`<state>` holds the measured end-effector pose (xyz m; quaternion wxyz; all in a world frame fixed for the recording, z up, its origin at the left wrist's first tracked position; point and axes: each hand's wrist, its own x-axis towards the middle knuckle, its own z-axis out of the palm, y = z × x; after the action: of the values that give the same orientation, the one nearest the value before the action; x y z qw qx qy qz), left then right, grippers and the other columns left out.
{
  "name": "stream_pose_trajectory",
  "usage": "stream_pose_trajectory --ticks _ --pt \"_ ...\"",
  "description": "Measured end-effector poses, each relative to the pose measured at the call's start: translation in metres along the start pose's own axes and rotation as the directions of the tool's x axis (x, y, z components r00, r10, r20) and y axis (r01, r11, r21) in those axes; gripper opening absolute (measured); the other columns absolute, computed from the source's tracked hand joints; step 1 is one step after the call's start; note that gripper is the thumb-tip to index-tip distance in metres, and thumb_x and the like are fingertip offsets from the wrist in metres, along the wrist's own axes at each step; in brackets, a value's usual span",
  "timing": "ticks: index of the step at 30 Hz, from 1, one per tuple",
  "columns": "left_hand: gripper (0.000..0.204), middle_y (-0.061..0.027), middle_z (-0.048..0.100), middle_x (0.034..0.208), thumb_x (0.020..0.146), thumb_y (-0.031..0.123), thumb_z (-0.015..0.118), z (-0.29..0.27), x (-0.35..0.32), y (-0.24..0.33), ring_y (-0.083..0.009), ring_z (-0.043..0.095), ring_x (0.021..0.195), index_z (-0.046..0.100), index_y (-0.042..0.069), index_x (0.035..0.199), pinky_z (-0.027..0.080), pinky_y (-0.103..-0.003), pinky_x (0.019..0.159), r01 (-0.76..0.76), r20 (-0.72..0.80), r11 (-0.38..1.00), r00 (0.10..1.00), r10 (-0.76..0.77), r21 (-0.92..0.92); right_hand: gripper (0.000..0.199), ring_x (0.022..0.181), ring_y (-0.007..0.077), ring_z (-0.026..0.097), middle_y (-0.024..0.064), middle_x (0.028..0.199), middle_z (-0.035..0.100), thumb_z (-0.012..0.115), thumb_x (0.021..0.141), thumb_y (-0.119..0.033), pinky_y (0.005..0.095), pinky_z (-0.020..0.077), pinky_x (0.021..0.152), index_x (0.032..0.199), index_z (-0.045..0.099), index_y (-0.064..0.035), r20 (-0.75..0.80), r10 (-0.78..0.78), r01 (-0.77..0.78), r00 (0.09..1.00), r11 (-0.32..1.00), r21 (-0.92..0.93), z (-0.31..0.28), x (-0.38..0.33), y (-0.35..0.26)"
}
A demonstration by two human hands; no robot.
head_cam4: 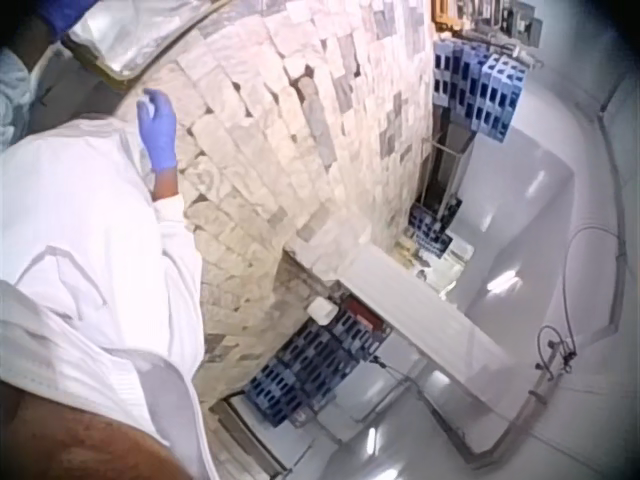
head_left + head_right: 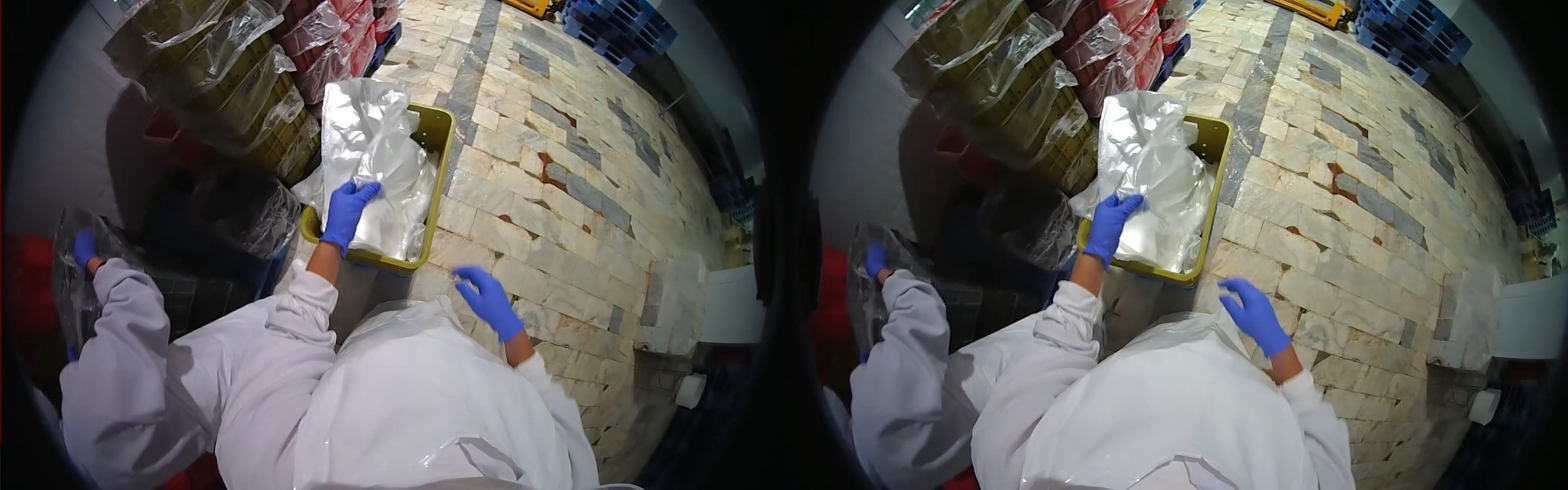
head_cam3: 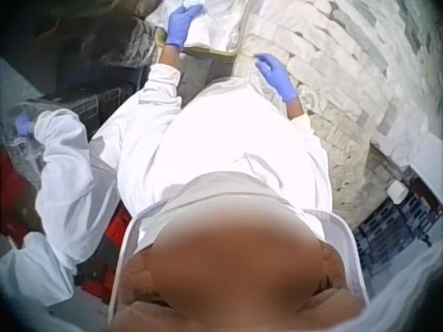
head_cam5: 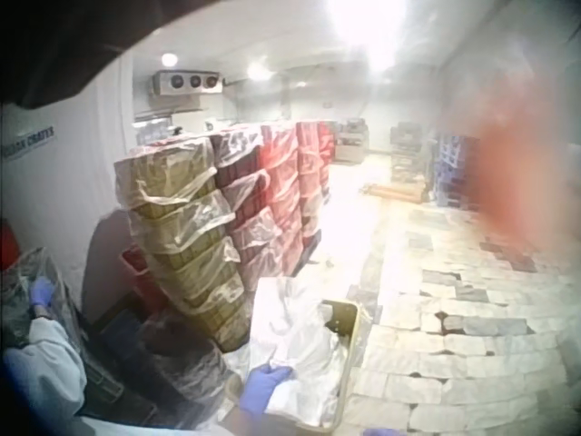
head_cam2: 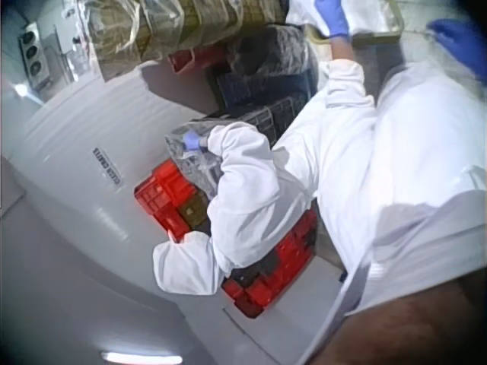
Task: The person walks through a warehouse area and lines several plastic crates with clear plastic bags. They pick up a yellow crate, insert a bag, then repeat the process with a black crate and multiple red crates, stacking the lined crates on a pallet.
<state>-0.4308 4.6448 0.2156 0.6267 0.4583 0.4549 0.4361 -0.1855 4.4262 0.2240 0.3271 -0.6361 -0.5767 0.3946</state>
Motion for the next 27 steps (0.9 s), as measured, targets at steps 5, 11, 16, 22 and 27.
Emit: stream_pose_trajectory --ticks 5,11,16,22,27 --pt "0.020 0.0002 0.064 0.092 0.088 0.020 0.062 0.029 -0.053 -0.001 -0.0077 0.060 0.079 0.063 0.007 0.103 0.046 -0.020 0.070 0.173 0.055 0.978 0.984 -0.167 -0.119 0.036 0.088 0.0147 0.059 0.0087 0.105 0.063 0.061 0.086 -0.017 0.0270 0.0467 0.080 0.118 0.056 -0.0005 -0.070 -0.092 0.111 0.993 0.931 0.348 0.032 0.114 -0.052" --pt "0.013 0.0004 0.063 0.089 0.087 0.019 0.063 0.027 -0.071 -0.002 -0.0088 0.061 0.080 0.063 0.010 0.097 0.048 -0.022 0.072 0.213 -0.021 0.932 0.973 -0.229 -0.292 0.020 0.068 0.0084 0.057 0.0043 0.076 0.066 0.066 0.083 -0.018 0.0232 0.0468 0.067 0.089 0.066 0.0014 0.051 -0.070 0.041 0.996 0.897 0.441 0.049 0.149 -0.057" --pt "0.009 -0.0024 0.063 0.081 0.089 0.015 0.059 -0.051 -0.048 -0.024 -0.0130 0.062 0.075 0.061 0.006 0.087 0.052 -0.025 0.069 -0.041 -0.085 0.866 0.996 -0.002 -0.498 0.016 0.081 0.0158 0.063 0.0071 0.093 0.066 0.054 0.090 -0.022 0.0282 0.0498 0.074 0.096 0.060 -0.0074 -0.205 0.171 0.026 0.964 0.704 0.710 -0.042 0.147 0.001" --pt "0.009 -0.0017 0.062 0.083 0.091 0.013 0.054 -0.106 -0.034 -0.016 -0.0091 0.058 0.075 0.060 0.006 0.091 0.048 -0.022 0.071 -0.163 -0.397 0.823 0.914 -0.081 -0.544 0.019 0.090 0.0191 0.063 0.0075 0.100 0.065 0.051 0.091 -0.026 0.0318 0.0473 0.077 0.102 0.056 -0.0110 -0.376 0.364 0.024 0.852 0.692 0.722 -0.115 0.101 0.047" --pt "0.014 -0.0033 0.063 0.097 0.090 0.015 0.058 0.037 -0.061 -0.013 -0.0120 0.059 0.090 0.061 0.004 0.096 0.047 -0.027 0.082 -0.040 0.130 0.970 0.989 0.074 -0.241 0.082 0.115 0.0229 0.048 0.0122 0.143 0.032 0.072 0.078 -0.019 0.0336 0.0413 0.092 0.143 0.024 -0.0101 0.103 0.056 -0.108 0.993 0.781 0.615 -0.007 0.090 -0.012"
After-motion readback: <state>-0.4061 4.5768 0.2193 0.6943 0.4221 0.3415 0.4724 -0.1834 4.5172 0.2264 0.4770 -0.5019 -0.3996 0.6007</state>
